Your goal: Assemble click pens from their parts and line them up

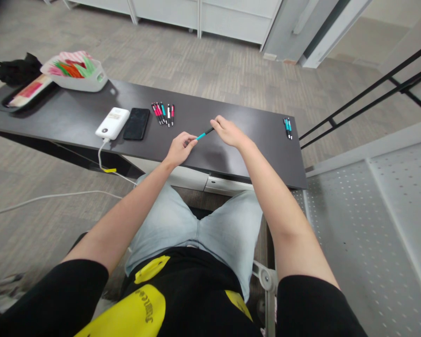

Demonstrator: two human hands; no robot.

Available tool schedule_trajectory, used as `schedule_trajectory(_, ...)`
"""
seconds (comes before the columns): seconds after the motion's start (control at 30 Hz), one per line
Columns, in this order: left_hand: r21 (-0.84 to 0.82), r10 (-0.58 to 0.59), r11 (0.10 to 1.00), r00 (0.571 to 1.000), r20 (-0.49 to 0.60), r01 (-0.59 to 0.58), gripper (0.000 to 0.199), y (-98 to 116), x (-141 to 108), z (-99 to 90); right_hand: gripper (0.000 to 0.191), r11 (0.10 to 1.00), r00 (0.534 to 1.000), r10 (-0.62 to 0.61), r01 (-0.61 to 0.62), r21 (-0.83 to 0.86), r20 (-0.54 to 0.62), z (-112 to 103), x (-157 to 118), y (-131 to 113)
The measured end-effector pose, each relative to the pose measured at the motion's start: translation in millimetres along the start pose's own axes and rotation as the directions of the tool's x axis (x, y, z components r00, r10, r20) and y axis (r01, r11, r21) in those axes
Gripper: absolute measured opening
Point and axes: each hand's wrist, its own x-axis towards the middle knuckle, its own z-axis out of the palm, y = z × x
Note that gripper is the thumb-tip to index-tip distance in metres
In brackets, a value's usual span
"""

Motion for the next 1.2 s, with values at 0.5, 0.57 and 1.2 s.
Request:
schedule_trajectory(0.5, -0.077, -0.056, 0.996, 0.998, -0.029, 0.054, 0.008, 2.6, -1.0, 1.7, 0.058, 0.835, 0.99, 0.088, -0.012, 0.55, -0.112, 40.4, -3.6, -5.7)
schedule_trajectory(0.57, -0.115, -0.101, 0.989, 0.993, -0.061, 0.093, 0.006, 0.9, 0.4, 3.0, 0.058, 0.827, 0.985, 0.12, -0.032, 0.561, -0.12, 48.9, -0.7, -5.2)
schedule_trajectory(1.2, -0.133, -0.155, 0.983, 0.961, -0.228, 0.127, 0.005, -11.9, 3.7, 6.2, 0.011, 0.977, 0.978, 0.09, -0.05, 0.207, -0.187, 110.1, 23.3, -15.0)
